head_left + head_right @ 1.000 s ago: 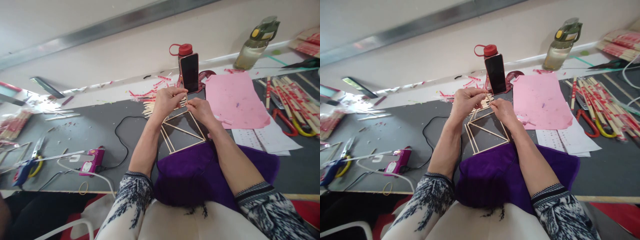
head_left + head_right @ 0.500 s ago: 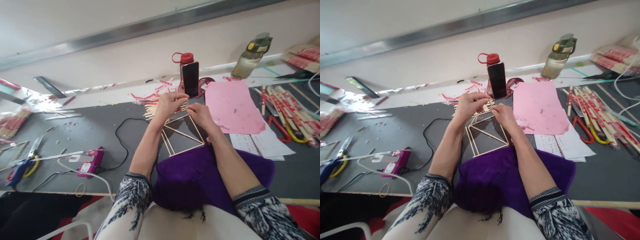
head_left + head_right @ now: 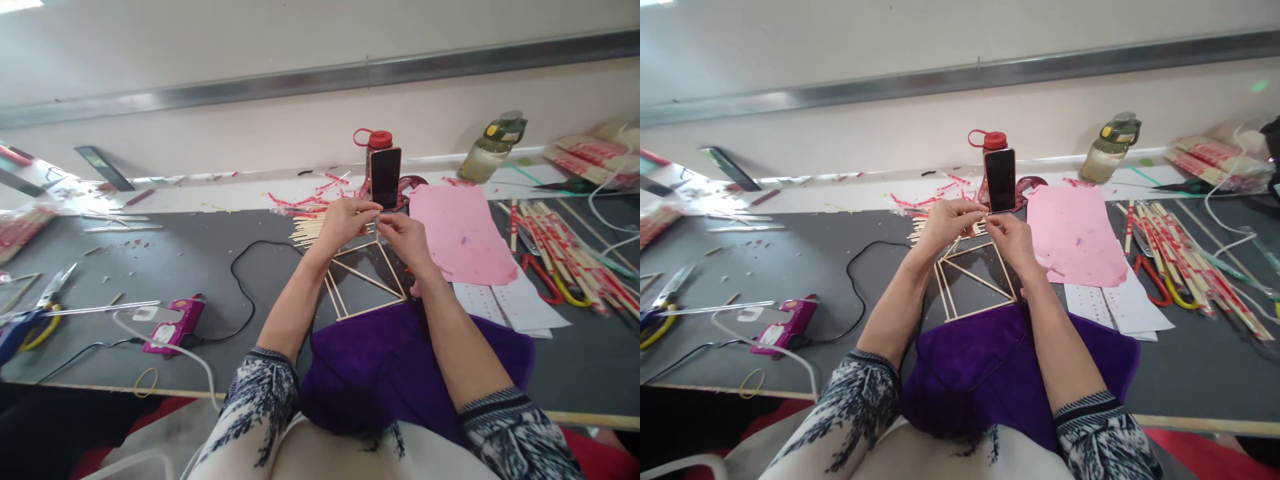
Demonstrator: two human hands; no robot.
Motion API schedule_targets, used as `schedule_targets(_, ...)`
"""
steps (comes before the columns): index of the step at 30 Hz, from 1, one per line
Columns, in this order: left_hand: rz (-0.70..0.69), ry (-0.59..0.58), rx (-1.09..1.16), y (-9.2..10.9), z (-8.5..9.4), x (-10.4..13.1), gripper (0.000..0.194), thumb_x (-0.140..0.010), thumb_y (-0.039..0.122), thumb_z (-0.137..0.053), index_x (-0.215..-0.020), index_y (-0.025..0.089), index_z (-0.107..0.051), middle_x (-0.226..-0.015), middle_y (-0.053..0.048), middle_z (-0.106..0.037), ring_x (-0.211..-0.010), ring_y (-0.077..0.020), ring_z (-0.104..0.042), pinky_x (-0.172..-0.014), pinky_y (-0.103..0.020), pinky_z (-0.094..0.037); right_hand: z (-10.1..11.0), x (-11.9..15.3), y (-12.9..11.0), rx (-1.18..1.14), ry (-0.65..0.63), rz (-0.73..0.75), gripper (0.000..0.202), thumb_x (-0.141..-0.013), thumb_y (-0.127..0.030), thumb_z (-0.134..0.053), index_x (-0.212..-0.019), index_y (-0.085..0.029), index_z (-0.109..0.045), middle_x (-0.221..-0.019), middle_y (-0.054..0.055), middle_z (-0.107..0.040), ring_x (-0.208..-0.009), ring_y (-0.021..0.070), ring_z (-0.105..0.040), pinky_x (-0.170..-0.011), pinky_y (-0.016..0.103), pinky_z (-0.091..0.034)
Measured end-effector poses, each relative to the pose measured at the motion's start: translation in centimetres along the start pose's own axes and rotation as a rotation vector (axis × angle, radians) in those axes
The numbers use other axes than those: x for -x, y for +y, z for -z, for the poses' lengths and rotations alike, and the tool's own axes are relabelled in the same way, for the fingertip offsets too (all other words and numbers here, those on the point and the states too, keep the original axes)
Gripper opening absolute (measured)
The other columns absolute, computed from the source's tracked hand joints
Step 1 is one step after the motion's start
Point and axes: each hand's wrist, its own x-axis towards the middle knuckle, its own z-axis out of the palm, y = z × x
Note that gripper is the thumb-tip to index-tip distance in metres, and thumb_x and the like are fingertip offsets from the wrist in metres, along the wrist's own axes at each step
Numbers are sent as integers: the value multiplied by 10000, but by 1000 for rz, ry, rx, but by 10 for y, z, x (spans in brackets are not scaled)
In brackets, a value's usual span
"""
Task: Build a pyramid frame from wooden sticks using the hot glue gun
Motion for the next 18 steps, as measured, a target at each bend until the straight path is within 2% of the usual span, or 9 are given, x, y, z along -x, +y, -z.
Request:
schedule_targets(4, -4, -8, 28, -1, 0, 0, 219, -780, 266, -617, -918, 168, -755, -815, -16, -726, -480, -62, -571, -465, -168, -435, -5, 1, -4, 20, 23, 38, 241, -857, -314, -544, -971, -211, -729, -929, 48, -722, -832, 179, -650, -760, 293, -482)
schedule_targets(8, 0, -12, 53, -2, -2, -1, 239, -782, 256, -624, -963, 167, -752, -883, -30, -734, -467, -56, -560, -443, -169, -431, -5, 0, -2, 41, 8, 14, 253, -880, -335, -527, -983, -222, -728, -883, 39, -723, -836, 186, -661, -751, 291, -489)
schedule_targets(18, -14, -11, 43, -3, -3, -2, 263, -795, 262, -624, -1010, 176, -748, -889, -40, -736, -474, -57, -568, -458, -175, -445, -5, -1, 3, 23, -1, 3, 268, -886, -355, -527, -1001, -222, -730, -852, 37, -726, -823, 190, -666, -747, 295, -489)
